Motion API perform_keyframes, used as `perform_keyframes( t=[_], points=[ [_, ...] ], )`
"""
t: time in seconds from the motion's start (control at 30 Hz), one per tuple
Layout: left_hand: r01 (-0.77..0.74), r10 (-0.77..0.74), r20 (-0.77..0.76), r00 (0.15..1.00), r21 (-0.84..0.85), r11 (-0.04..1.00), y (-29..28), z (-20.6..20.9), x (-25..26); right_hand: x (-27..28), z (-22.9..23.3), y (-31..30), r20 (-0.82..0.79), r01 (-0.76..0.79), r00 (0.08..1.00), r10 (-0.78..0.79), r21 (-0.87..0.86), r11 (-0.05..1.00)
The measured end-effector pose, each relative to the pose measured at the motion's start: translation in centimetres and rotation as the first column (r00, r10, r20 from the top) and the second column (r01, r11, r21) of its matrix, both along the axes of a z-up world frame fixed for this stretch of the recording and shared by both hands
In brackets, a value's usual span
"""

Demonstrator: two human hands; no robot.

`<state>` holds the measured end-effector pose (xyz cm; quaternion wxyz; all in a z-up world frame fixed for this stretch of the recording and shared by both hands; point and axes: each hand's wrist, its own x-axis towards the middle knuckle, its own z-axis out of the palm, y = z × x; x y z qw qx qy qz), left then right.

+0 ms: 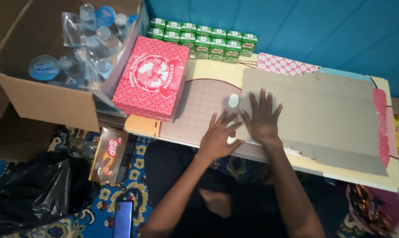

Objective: Folding and assembling a cardboard box from a flat sheet

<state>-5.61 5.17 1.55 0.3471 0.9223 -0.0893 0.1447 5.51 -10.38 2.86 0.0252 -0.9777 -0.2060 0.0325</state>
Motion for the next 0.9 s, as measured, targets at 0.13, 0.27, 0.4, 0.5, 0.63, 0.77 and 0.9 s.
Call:
perform_keyframes(
  t=[0.13,0.27,0.4,0.5,0.63,0.77,0.9],
  points=[
    [0.018,-0.016,0.072,0.997,-0.038,0.999,0.1,-2.7,0.3,0.3,-0.2,-0.1,-0.034,0.013,0.999,-0.012,0.031,0.999],
    [0.045,-0.043,0.106,0.993,-0.019,0.999,0.1,-2.7,0.2,0.7,-1.0,-0.4,-0.048,0.034,0.998,-0.034,-0.008,0.999],
    [0.036,-0.044,0.114,0.992,0.074,0.997,0.0,-3.7,1.0,0.0,0.6,0.1,-0.065,0.023,0.998,-0.022,0.025,0.999],
    [0.043,-0.050,0.056,0.997,0.121,0.992,0.1,-3.2,1.6,0.3,0.0,-0.2,-0.070,0.028,0.997,-0.026,0.017,0.999],
    [0.013,-0.017,0.024,1.000,0.170,0.985,-0.2,-3.0,2.4,0.4,-0.9,-0.5,-0.045,0.018,0.999,-0.017,0.002,1.000],
    [0.020,-0.018,-0.024,1.000,0.117,0.993,-0.2,-1.9,3.1,0.9,-1.3,-0.5,-0.043,0.010,0.999,-0.009,0.024,1.000],
    [0.037,-0.031,-0.074,0.997,0.089,0.995,-0.1,-2.0,3.5,0.6,-1.1,-0.5,-0.052,0.021,0.998,-0.018,0.055,0.998]
  ],
)
